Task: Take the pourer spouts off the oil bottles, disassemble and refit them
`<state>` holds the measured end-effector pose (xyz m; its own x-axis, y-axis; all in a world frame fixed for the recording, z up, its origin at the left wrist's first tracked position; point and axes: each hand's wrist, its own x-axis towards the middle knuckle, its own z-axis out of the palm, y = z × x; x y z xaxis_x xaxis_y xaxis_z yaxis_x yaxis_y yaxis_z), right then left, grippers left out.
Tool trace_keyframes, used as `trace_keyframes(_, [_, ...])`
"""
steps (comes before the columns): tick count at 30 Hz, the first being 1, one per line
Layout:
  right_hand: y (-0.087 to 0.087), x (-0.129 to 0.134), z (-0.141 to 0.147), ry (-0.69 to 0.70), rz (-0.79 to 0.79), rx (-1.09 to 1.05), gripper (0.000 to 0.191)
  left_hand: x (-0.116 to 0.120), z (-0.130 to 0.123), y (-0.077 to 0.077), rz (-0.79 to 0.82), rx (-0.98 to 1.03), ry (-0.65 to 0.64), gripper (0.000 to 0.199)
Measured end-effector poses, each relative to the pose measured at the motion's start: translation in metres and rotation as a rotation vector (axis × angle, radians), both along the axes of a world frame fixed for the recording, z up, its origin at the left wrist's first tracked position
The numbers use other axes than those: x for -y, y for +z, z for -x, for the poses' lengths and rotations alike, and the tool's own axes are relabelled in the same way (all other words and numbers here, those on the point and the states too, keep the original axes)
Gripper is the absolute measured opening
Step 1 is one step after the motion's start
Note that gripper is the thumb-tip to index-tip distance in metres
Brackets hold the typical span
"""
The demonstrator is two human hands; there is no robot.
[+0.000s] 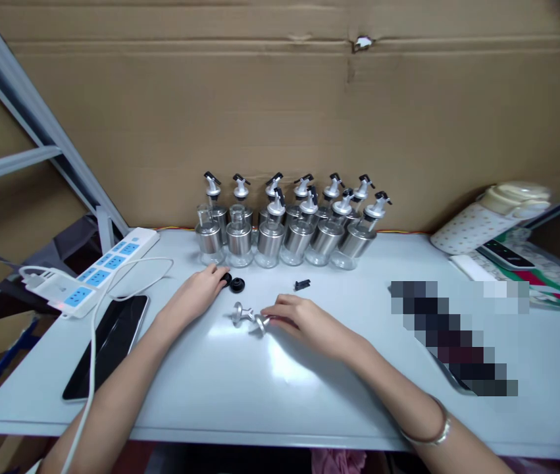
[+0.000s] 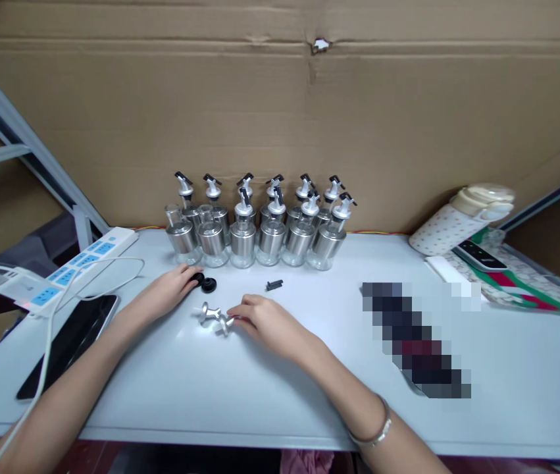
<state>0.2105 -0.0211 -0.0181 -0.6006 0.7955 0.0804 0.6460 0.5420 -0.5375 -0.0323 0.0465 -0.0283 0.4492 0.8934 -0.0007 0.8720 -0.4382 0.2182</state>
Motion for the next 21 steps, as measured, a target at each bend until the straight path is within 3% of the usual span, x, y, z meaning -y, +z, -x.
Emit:
trace_keyframes(4, [-0.002, 0.005, 0.012, -0.046, 0.078, -0.049, 0.025, 0.006, -0.002, 0.009, -0.035, -0.003, 0.014, 0.036])
trace_keyframes(7, [-0.003, 0.007, 0.015, -0.089, 0.134, -0.059, 0.022, 0.011, -0.004, 0.019, -0.083, 0.024, 0.053, 0.025])
trace_keyframes(9, [-0.003, 0.006, 0.013, -0.094, 0.146, -0.107, 0.015, 0.014, -0.006, 0.024, -0.168, 0.106, 0.081, 0.016])
trace_keyframes(11, [-0.001, 0.001, 0.009, -0.120, 0.112, -0.199, 0.010, 0.015, -0.006, 0.024, -0.321, 0.261, 0.057, 0.022])
trace_keyframes(14, [0.007, -0.015, 0.003, -0.283, -0.120, -0.392, 0.010, 0.014, -0.006, 0.019, -0.499, 0.446, -0.031, 0.037])
trace_keyframes(18, [0.022, -0.049, 0.006, -0.522, -0.523, -0.626, 0.019, 0.013, -0.007, 0.012, -0.579, 0.526, -0.092, 0.045])
trace_keyframes(21, [0.025, -0.078, 0.017, -0.565, -0.552, -0.727, 0.028, 0.016, -0.011, 0.010, -0.619, 0.562, -0.132, 0.050])
